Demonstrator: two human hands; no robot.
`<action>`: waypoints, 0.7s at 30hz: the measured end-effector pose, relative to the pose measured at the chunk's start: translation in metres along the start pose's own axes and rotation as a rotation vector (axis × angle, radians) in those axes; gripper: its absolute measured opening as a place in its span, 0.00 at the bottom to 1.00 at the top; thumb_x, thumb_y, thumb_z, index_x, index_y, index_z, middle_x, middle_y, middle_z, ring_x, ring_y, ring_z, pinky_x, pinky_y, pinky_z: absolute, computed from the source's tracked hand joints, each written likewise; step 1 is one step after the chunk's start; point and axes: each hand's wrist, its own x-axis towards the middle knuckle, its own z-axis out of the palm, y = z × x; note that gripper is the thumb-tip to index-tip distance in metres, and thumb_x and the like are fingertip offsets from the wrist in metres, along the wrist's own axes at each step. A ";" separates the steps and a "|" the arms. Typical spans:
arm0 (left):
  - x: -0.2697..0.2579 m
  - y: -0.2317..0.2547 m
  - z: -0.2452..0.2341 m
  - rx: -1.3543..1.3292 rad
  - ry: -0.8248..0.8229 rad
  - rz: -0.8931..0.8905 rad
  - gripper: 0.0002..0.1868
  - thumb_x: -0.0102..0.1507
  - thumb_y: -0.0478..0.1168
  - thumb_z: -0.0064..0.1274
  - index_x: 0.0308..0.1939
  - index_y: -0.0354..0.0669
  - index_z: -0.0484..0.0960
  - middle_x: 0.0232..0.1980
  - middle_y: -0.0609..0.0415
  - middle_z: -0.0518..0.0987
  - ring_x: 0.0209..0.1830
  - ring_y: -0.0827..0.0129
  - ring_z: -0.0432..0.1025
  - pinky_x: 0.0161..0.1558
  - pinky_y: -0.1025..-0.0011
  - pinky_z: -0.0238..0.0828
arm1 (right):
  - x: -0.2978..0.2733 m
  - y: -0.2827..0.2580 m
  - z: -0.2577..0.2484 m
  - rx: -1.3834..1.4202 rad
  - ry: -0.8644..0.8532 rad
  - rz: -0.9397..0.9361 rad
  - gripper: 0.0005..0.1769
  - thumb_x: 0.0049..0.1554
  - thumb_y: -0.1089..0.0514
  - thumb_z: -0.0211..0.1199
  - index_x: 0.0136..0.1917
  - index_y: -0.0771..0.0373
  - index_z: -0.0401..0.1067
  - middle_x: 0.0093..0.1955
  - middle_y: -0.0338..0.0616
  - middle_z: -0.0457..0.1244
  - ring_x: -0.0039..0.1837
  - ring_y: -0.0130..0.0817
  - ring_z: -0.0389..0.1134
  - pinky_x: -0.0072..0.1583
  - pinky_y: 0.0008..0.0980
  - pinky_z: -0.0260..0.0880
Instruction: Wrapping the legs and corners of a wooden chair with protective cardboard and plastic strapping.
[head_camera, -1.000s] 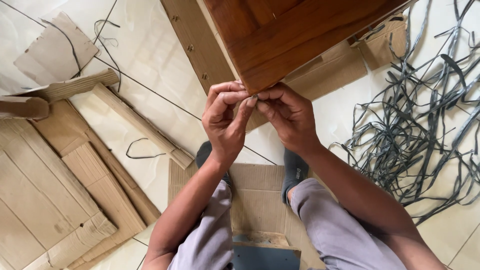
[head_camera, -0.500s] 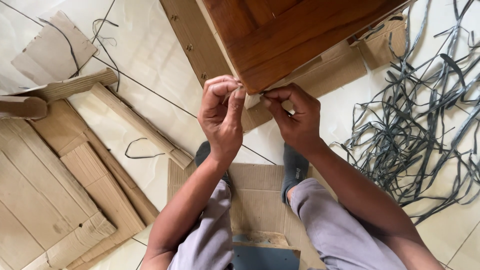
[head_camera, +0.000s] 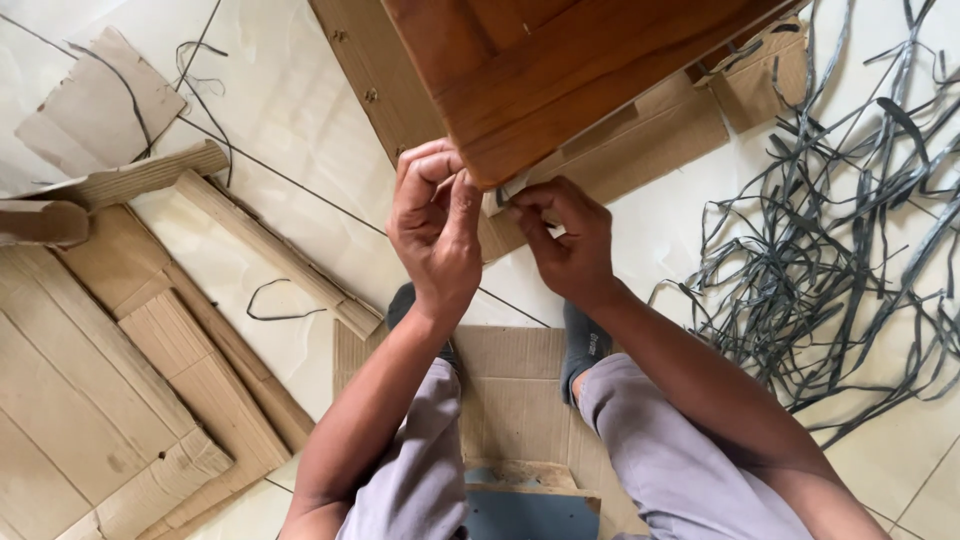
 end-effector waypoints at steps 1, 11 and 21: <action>-0.001 -0.002 0.000 0.013 -0.003 0.013 0.07 0.70 0.36 0.55 0.45 0.34 0.79 0.49 0.49 0.73 0.50 0.74 0.70 0.52 0.68 0.76 | -0.003 0.003 0.001 0.011 -0.006 0.020 0.03 0.62 0.72 0.63 0.48 0.68 0.75 0.38 0.48 0.65 0.40 0.35 0.69 0.46 0.36 0.71; -0.005 -0.021 0.005 0.208 -0.018 0.069 0.23 0.59 0.39 0.72 0.50 0.40 0.73 0.48 0.55 0.71 0.47 0.73 0.68 0.52 0.67 0.74 | -0.011 0.016 -0.006 -0.015 -0.016 0.065 0.08 0.59 0.75 0.64 0.49 0.68 0.78 0.39 0.52 0.69 0.43 0.41 0.74 0.49 0.40 0.72; -0.030 -0.044 0.002 0.240 0.015 -0.129 0.18 0.60 0.40 0.70 0.44 0.47 0.73 0.38 0.61 0.72 0.39 0.76 0.69 0.49 0.69 0.71 | -0.024 0.023 -0.023 -0.168 -0.171 0.120 0.12 0.58 0.68 0.68 0.56 0.62 0.76 0.44 0.53 0.69 0.50 0.56 0.72 0.53 0.53 0.71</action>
